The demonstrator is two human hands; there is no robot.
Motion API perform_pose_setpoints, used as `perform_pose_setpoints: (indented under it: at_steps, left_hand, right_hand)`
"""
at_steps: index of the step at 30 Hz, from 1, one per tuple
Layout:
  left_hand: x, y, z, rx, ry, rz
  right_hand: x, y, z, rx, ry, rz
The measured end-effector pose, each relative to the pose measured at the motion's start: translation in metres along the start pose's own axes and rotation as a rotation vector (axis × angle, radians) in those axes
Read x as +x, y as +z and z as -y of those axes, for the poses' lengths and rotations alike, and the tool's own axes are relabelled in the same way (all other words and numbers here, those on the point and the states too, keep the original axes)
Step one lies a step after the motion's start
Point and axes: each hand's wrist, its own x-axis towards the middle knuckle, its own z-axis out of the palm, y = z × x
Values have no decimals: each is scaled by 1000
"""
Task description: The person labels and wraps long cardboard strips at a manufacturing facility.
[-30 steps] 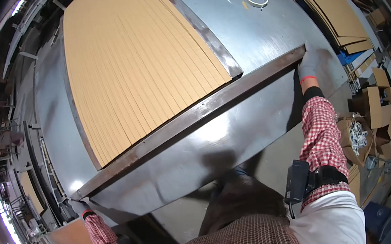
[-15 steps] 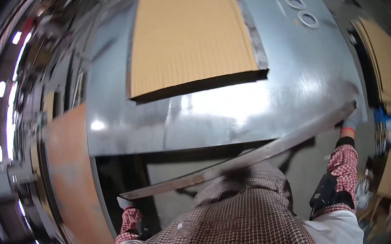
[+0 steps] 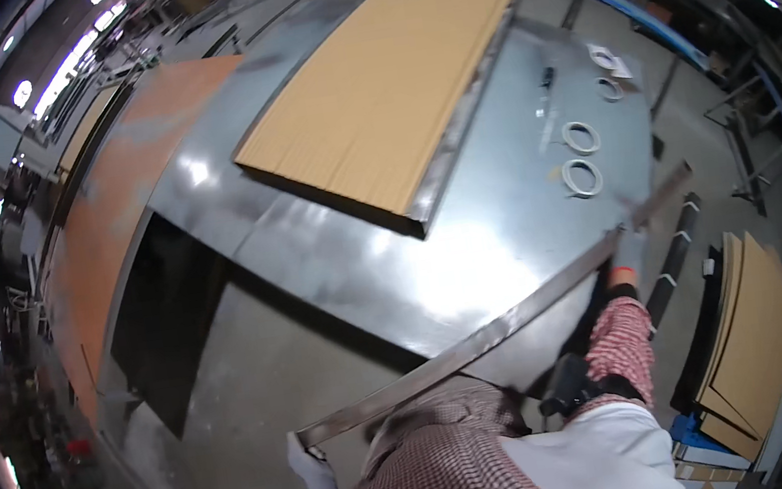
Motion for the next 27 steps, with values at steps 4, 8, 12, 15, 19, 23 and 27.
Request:
perform_pose_setpoints:
  at_steps: [4, 8, 12, 15, 19, 23, 27]
  left_hand:
    - [-98, 73, 27, -11, -212, 220]
    - [-133, 127, 49, 188, 77, 333]
    - [-193, 160, 62, 559, 737, -196]
    - [-283, 220, 37, 509, 731, 114]
    - [-413, 374, 58, 363, 559, 703]
    - [-461, 524, 115, 536, 532, 869]
    - [-483, 668, 133, 623, 987, 1051]
  right_hand:
    - [-75, 8, 126, 139, -241, 72]
    - [-3, 5, 71, -123, -5, 208]
    - [-6, 26, 67, -196, 148, 234]
    - [-26, 11, 102, -218, 199, 274]
    - [-5, -80, 45, 98, -891, 1235]
    - [47, -248, 17, 67, -271, 1739]
    - [164, -346, -135, -84, -314, 1462]
